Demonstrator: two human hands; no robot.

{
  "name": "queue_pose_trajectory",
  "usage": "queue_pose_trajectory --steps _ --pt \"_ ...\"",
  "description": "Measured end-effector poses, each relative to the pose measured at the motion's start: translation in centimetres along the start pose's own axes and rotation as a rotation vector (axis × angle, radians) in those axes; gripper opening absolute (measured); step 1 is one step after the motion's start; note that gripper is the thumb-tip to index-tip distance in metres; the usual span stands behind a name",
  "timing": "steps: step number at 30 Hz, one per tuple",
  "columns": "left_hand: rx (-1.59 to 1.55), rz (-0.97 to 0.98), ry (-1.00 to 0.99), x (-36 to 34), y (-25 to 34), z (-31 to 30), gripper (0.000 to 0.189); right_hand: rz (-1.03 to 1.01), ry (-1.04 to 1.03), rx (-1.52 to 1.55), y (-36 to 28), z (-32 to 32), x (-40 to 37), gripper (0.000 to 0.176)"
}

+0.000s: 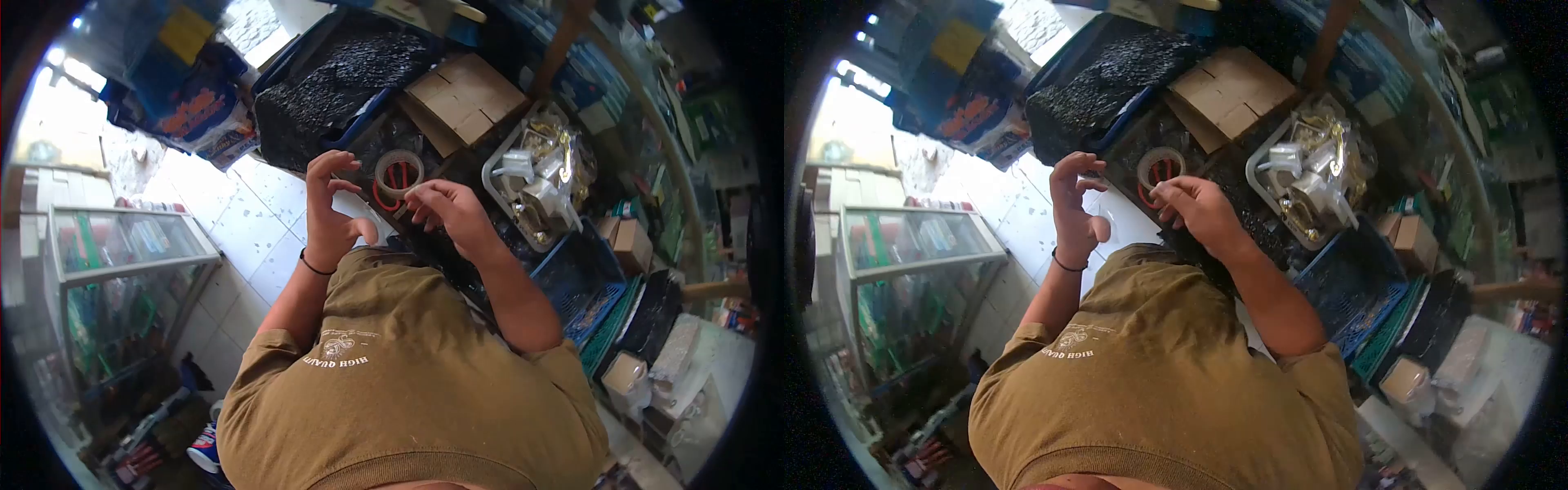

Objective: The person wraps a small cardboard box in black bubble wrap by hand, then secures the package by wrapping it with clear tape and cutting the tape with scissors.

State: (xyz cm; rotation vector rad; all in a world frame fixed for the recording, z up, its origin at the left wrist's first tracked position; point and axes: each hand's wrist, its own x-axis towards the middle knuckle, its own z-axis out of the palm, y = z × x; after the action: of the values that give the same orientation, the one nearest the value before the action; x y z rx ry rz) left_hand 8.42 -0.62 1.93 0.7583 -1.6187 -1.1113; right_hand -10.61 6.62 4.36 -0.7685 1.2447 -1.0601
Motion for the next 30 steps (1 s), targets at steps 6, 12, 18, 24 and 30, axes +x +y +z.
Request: queue_pose_trajectory --steps 6,12,18,24,30 --pt "0.042 0.169 -0.282 0.6 0.7 3.7 0.129 0.0 -0.147 0.329 -0.5 0.0 -6.1 0.034" --pt "0.066 0.162 -0.488 -0.5 0.5 6.8 0.123 -0.021 -0.023 0.482 2.6 -1.2 -8.8 0.018" --pt "0.299 0.02 -0.622 -1.8 0.8 8.5 0.079 -0.303 0.392 0.565 5.7 -3.1 -11.3 0.012" --pt "0.766 0.273 -0.905 -4.5 0.0 6.7 0.049 -0.276 0.643 0.639 9.6 -8.2 -13.6 0.014" --pt "0.881 0.236 -1.007 -7.5 -4.0 6.8 0.046 -0.145 0.712 0.667 10.6 -8.1 -13.9 0.014"
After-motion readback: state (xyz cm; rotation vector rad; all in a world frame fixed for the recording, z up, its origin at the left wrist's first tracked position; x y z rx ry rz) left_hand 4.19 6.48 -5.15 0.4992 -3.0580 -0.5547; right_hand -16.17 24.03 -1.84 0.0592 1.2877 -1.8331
